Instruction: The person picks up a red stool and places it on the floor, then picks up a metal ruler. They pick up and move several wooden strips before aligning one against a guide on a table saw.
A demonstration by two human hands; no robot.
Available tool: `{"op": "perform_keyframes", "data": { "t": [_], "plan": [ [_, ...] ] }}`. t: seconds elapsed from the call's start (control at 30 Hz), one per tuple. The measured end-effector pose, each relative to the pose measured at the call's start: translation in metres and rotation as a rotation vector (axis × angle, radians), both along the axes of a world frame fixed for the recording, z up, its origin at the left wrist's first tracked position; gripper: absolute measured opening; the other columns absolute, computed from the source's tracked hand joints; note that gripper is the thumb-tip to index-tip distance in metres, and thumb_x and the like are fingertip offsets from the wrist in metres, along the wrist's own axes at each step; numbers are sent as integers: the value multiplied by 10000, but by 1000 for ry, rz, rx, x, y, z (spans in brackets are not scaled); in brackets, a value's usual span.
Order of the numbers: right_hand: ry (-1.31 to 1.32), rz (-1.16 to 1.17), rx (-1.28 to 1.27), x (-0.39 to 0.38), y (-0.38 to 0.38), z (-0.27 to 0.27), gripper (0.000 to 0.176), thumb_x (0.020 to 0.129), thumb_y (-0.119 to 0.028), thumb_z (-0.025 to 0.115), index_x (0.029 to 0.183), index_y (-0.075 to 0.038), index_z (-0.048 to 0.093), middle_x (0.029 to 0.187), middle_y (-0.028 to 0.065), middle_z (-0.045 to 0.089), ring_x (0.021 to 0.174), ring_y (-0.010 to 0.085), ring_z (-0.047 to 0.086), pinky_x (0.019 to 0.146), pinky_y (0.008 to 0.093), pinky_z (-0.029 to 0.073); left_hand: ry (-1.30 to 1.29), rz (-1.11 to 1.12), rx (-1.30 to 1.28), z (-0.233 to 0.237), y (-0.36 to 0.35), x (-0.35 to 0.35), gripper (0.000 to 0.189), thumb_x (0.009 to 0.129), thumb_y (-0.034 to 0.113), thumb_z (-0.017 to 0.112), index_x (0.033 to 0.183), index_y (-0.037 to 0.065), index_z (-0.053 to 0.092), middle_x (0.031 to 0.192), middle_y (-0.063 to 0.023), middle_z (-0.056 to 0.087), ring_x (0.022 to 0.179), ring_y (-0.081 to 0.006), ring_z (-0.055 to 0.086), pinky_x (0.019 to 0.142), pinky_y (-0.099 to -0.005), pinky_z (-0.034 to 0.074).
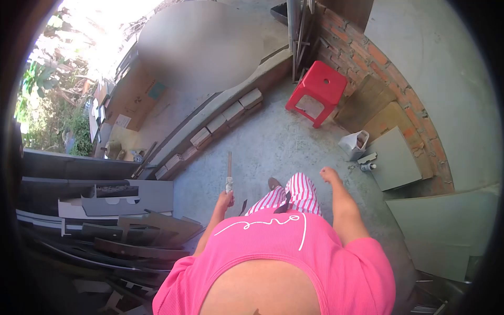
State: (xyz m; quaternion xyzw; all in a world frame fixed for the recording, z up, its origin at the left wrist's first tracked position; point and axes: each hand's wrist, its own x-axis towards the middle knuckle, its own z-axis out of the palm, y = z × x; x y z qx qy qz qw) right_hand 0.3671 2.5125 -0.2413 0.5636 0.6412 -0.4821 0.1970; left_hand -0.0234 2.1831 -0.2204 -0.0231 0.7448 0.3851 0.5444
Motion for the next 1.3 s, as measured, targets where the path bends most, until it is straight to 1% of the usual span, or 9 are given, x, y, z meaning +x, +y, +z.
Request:
{"op": "perform_keyframes", "data": {
  "t": [0.17, 0.4, 0.47, 0.57, 0.7, 0.77, 0.9, 1.1, 1.3],
  "plan": [
    [142, -190, 43, -47, 118, 0, 189, 808, -207, 479, 927, -70, 532, 692, 45, 561, 508, 130, 538, 398, 277, 402, 128, 19, -71, 32, 77, -52, 202, 838, 212, 525, 841, 23, 455, 628, -53, 488, 463, -127, 477, 385, -268, 417],
    [92, -138, 255, -121, 311, -38, 186, 808, -225, 500, 914, -83, 557, 731, 59, 594, 506, 148, 559, 412, 302, 420, 28, 109, -217, 11, 107, -62, 215, 843, 222, 526, 824, 17, 464, 614, -56, 491, 464, -142, 492, 378, -277, 418],
    [90, -125, 491, -133, 361, -69, 225, 805, -252, 523, 941, -78, 569, 790, 90, 611, 569, 182, 586, 447, 325, 458, -14, 124, -296, 33, 134, -49, 218, 844, 222, 527, 822, 14, 466, 611, -57, 491, 462, -144, 492, 375, -279, 414],
    [117, -113, 532, -154, 425, -91, 303, 798, -291, 546, 1007, -72, 568, 857, 131, 606, 661, 223, 603, 477, 328, 494, 44, 1, -512, 65, 174, -35, 221, 844, 223, 533, 832, 11, 474, 611, -54, 491, 460, -143, 487, 374, -284, 407],
    [128, 14, 527, -164, 495, -142, 405, 779, -362, 583, 1052, -64, 565, 933, 152, 587, 735, 250, 603, 469, 332, 513, 48, 23, -426, 85, 234, -44, 227, 842, 227, 540, 858, 10, 479, 618, -45, 497, 465, -128, 478, 400, -276, 407],
    [89, -79, 219, -180, 518, -128, 423, 789, -416, 562, 1028, -67, 580, 904, 120, 582, 678, 216, 582, 464, 344, 507, 72, 97, -423, 93, 259, -47, 226, 846, 233, 535, 849, 16, 474, 635, -47, 506, 475, -121, 480, 420, -266, 412],
    [-17, -142, -77, -198, 546, -131, 477, 806, -541, 467, 1023, -130, 571, 797, 21, 525, 633, 123, 478, 470, 256, 436, 94, 198, -456, 108, 293, -49, 232, 844, 242, 535, 842, 19, 471, 649, -50, 512, 488, -120, 487, 432, -267, 417],
    [-36, -246, -253, -218, 558, -134, 448, 799, -584, 451, 866, -151, 541, 747, -11, 480, 640, 90, 461, 472, 225, 410, 63, 117, -610, 122, 292, -41, 269, 832, 266, 546, 849, 9, 470, 672, -71, 543, 518, -138, 522, 456, -285, 439],
    [-35, -44, -365, -269, 533, -125, 428, 809, -569, 450, 794, -145, 506, 603, -21, 432, 478, 88, 426, 393, 221, 400, 97, 150, -594, 131, 300, -47, 284, 832, 284, 539, 885, 10, 489, 685, -77, 558, 534, -149, 537, 475, -290, 449]
  ]
}}
